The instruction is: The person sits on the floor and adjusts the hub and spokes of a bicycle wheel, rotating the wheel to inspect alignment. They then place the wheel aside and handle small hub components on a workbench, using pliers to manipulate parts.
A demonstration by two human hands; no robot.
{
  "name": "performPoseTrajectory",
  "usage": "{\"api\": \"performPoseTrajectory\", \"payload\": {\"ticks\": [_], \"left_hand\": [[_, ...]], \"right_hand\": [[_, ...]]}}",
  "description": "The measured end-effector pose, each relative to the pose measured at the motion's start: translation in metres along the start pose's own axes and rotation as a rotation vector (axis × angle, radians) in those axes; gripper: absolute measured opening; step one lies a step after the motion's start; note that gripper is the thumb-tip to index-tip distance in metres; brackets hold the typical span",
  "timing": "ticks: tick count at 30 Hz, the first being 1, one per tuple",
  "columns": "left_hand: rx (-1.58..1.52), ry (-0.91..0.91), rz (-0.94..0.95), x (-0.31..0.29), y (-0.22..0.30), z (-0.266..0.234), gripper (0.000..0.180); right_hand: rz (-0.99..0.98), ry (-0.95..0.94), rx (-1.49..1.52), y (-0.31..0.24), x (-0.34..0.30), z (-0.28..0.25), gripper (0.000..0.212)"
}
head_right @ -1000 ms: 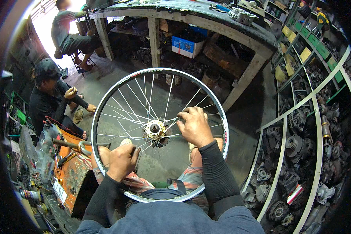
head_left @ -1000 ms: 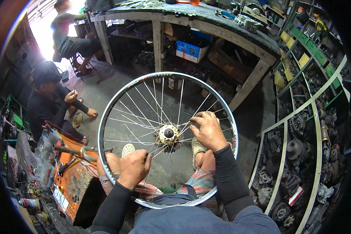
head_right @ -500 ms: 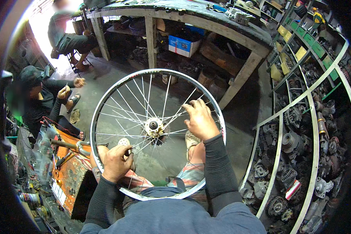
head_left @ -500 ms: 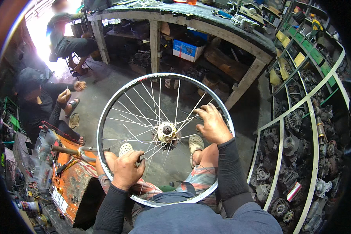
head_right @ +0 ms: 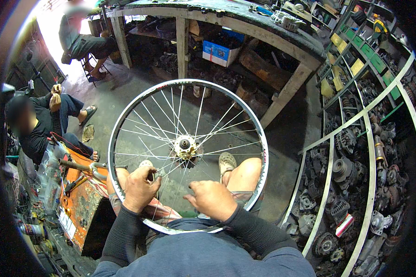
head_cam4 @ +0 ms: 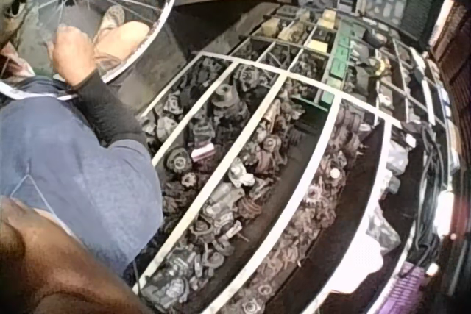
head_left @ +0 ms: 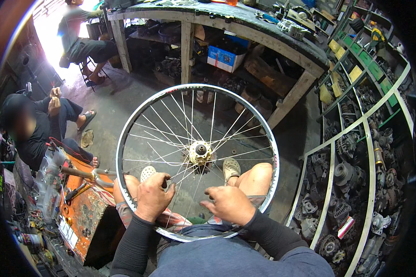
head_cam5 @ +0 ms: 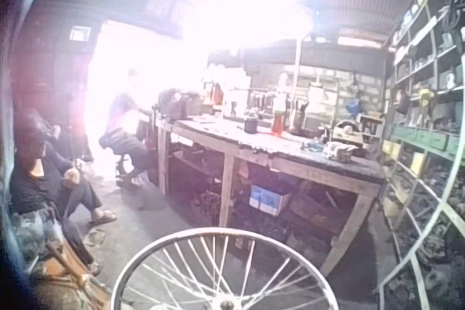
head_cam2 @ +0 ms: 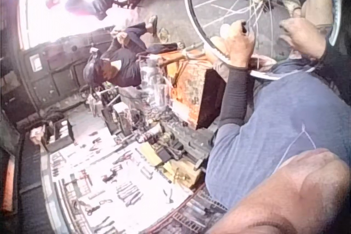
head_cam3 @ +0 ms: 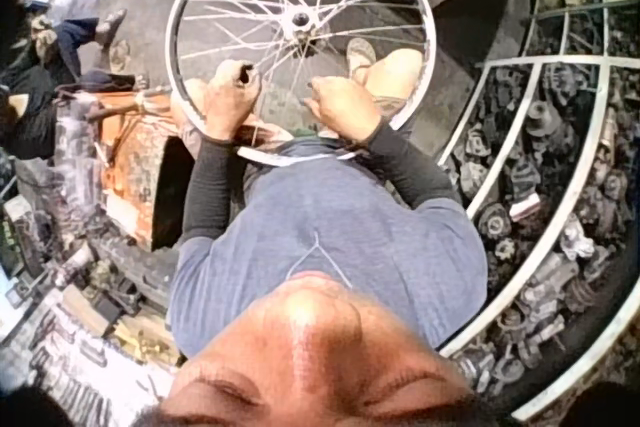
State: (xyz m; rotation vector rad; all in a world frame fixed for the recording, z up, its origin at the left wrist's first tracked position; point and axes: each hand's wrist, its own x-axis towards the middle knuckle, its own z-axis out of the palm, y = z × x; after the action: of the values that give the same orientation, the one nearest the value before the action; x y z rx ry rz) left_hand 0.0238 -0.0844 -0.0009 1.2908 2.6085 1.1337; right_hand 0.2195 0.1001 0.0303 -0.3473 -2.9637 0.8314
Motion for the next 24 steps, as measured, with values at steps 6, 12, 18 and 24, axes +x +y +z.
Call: {"api": "performPoseTrajectory", "payload": {"ticks": [6,12,18,24], "left_hand": [[-0.038,0.024,0.045,-0.002,-0.003,0.001,0.025],[-0.042,0.003,0.060,-0.001,-0.002,-0.001,0.025],[-0.089,0.003,0.028,-0.001,-0.002,-0.005,0.022],[-0.237,0.027,-0.032,-0.002,-0.010,-0.002,0.011]], "right_hand": [[0.225,-0.079,-0.095,0.013,0.006,0.034,0.028],[0.235,-0.194,0.629,0.003,0.017,0.032,0.035],[0.216,-0.145,0.451,0.011,0.021,0.035,0.040],[0.363,-0.029,0.532,0.037,0.021,0.072,0.055]]}}
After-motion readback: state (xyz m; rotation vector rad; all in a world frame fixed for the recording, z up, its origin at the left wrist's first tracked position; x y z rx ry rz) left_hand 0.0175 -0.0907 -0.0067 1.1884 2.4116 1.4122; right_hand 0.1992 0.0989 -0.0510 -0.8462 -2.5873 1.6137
